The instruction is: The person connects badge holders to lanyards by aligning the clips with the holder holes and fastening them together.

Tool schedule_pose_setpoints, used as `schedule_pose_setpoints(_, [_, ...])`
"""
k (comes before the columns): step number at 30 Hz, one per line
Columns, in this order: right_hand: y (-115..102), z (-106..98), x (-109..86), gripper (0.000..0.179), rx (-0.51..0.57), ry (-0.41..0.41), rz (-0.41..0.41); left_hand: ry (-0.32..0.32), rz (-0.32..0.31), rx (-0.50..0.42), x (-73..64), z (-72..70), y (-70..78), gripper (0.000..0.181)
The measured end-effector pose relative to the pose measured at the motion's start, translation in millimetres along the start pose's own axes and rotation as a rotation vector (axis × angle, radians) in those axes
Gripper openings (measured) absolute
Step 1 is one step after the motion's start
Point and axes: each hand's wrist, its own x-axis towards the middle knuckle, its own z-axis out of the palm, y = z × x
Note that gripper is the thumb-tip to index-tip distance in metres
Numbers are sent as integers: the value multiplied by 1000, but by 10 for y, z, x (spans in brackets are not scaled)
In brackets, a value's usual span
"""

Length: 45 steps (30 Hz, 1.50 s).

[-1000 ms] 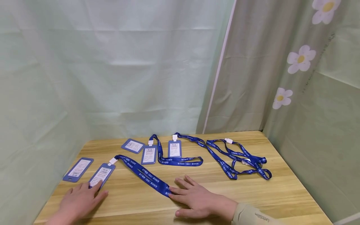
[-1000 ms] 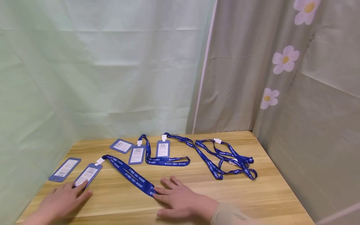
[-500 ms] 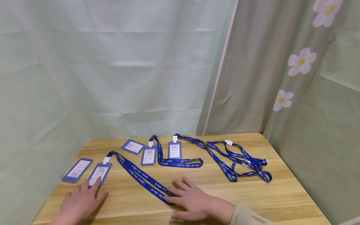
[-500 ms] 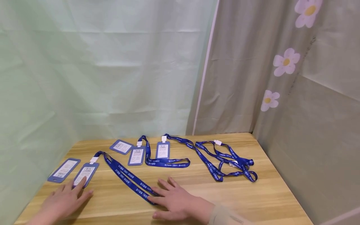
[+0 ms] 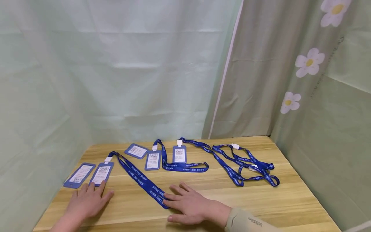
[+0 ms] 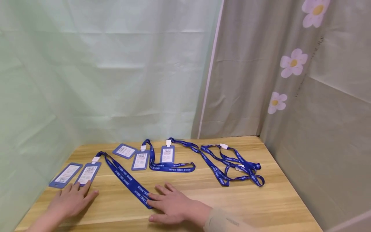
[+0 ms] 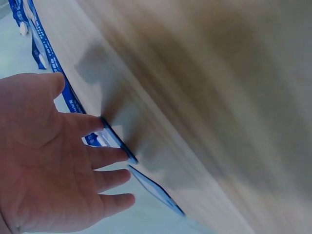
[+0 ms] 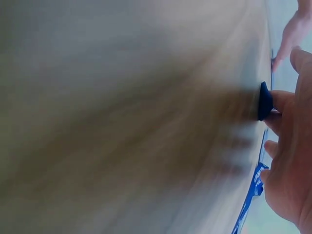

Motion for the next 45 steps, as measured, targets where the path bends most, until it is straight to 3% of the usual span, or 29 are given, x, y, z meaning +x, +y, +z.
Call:
schedule_pose_setpoints(6, [-38, -36, 225, 70, -12, -8, 16, 59, 3, -20, 159, -40, 14, 92])
schedule_pose_setpoints(15, [-122, -47, 549, 65, -54, -7, 2, 31, -9, -77, 326, -172, 65, 91])
schedule_pose_setpoints(22, [-247, -119, 789, 57, -35, -60, -12, -5, -43, -85, 414, -184, 112, 107])
schedule_pose_setpoints(28, [-323, -132, 936, 52, -69, -80, -38, -46, -140, -78, 512, -166, 257, 129])
schedule_pose_setpoints(32, [-314, -103, 958, 52, -75, -81, -46, -65, -178, -57, 510, -189, 337, 130])
schedule_pose_setpoints(38, [-143, -133, 838, 55, -113, -11, 0, -50, -154, -93, 494, -193, 333, 109])
schedule_pose_setpoints(45, [95, -168, 834, 50, -324, 67, 146, 13, -117, -88, 511, -140, 307, 98])
